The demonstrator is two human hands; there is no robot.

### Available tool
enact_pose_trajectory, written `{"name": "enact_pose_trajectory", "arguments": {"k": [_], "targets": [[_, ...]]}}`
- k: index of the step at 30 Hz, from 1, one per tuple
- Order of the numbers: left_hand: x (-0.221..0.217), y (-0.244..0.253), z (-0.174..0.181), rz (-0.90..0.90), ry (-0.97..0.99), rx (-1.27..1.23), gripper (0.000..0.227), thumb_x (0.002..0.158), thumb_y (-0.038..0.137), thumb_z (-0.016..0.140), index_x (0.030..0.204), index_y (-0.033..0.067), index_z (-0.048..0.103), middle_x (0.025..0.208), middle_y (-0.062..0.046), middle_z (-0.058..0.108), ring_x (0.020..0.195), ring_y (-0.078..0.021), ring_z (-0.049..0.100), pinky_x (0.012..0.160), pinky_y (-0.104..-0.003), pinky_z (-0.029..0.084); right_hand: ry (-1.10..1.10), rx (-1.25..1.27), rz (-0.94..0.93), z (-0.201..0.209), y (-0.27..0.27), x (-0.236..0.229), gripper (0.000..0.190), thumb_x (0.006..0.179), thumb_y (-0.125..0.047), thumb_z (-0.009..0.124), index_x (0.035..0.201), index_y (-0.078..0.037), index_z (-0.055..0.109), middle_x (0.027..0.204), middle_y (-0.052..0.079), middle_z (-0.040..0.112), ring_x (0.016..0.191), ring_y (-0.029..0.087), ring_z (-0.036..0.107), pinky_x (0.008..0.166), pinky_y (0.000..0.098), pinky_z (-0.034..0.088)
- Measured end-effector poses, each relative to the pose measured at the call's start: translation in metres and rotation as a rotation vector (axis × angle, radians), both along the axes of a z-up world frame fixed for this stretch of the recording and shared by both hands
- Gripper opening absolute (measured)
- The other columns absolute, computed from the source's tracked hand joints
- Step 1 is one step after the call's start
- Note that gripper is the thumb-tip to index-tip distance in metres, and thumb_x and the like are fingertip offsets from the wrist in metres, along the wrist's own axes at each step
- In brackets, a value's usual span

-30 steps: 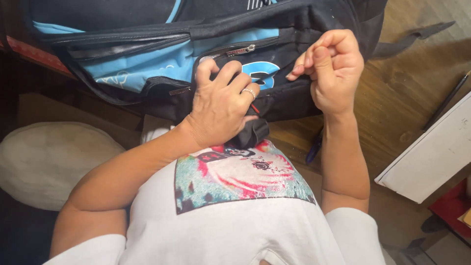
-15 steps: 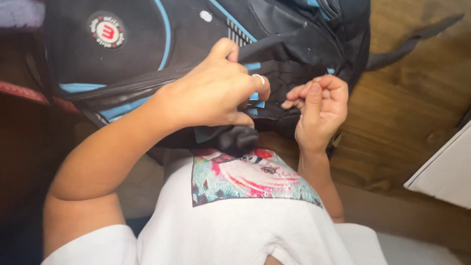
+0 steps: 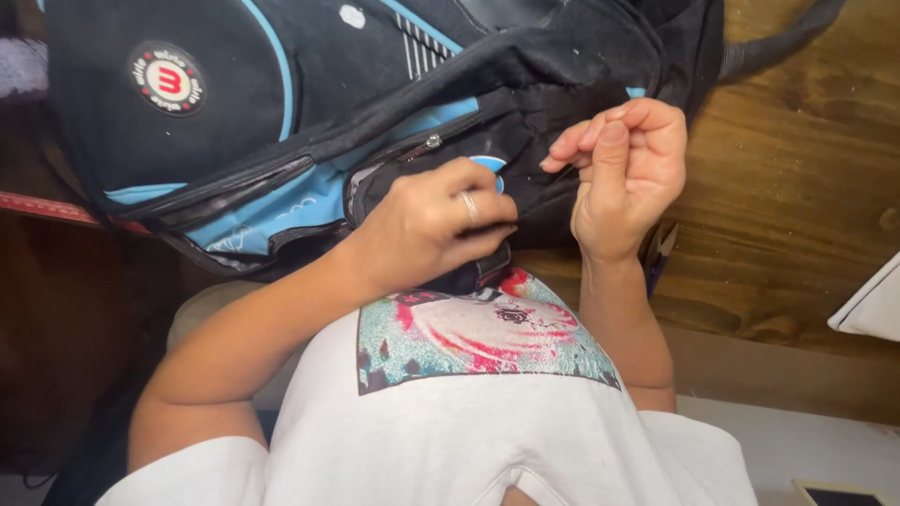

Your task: Hand-sewing a pocket on a backpack using a needle and thread.

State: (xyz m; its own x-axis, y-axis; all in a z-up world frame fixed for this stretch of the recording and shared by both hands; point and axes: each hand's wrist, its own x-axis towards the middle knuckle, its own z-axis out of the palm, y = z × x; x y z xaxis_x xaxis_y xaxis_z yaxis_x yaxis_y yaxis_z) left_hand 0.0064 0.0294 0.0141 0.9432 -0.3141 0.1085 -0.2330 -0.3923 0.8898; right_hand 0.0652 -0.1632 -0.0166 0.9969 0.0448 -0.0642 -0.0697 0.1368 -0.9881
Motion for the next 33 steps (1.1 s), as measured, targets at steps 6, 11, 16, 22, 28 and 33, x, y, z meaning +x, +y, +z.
{"name": "enact_pose_trajectory", "arguments": {"k": [6,11,16,22,28,33], "targets": [[-0.007,-0.003,-0.001,-0.041,0.011,0.078,0.025,0.099,0.003,0.073,0.119,0.0135,0.063,0.101,-0.009,0.052,0.077,-0.0271,0.056,0.070,-0.039,0.051,-0.025,0.014,-0.004,0.001,0.000,-0.001,0.009,0.112,-0.014,0.050,0.111,-0.007,0.044,0.085,0.013,0.050,0.070,0.025,0.060,0.057,0.0366,0.059],[-0.008,-0.019,0.001,0.066,-0.160,0.376,0.012,0.099,0.018,0.073,0.098,0.0105,0.065,0.085,-0.006,0.053,0.065,-0.0281,0.057,0.061,-0.041,0.052,-0.063,-0.005,-0.003,0.001,0.001,-0.002,0.011,0.112,-0.015,0.052,0.110,-0.006,0.045,0.085,0.012,0.050,0.069,0.025,0.060,0.056,0.0373,0.059],[0.005,-0.036,-0.003,0.142,0.133,0.327,0.023,0.094,0.023,0.069,0.080,0.0078,0.061,0.071,-0.012,0.062,0.059,-0.0412,0.061,0.049,-0.055,0.043,-0.097,0.010,0.005,-0.001,0.000,-0.003,0.013,0.111,-0.016,0.053,0.110,-0.006,0.046,0.084,0.012,0.049,0.068,0.025,0.060,0.056,0.0376,0.058],[0.021,-0.028,-0.008,0.118,0.507,0.242,0.029,0.079,0.029,0.065,0.103,0.0129,0.066,0.079,0.000,0.074,0.074,-0.0343,0.070,0.066,-0.050,0.050,-0.124,0.004,0.015,-0.002,0.000,-0.004,0.013,0.112,-0.016,0.053,0.110,-0.006,0.045,0.084,0.013,0.049,0.069,0.025,0.060,0.058,0.0374,0.059],[0.013,-0.036,-0.023,0.073,0.197,0.368,0.008,0.074,0.012,0.060,0.069,0.0062,0.057,0.068,-0.015,0.061,0.061,-0.0473,0.058,0.047,-0.059,0.043,-0.170,-0.033,0.040,-0.008,-0.003,-0.004,0.017,0.112,-0.017,0.053,0.110,-0.005,0.042,0.084,0.018,0.048,0.068,0.028,0.061,0.057,0.0386,0.059],[0.016,-0.018,-0.003,0.126,0.517,-0.018,0.010,0.083,0.016,0.067,0.086,0.0105,0.075,0.071,-0.006,0.075,0.073,-0.0311,0.076,0.070,-0.040,0.059,-0.371,0.023,0.208,-0.004,-0.011,0.003,0.013,0.109,0.001,0.054,0.098,0.006,0.050,0.080,0.017,0.053,0.070,0.034,0.072,0.059,0.0404,0.065]]}}
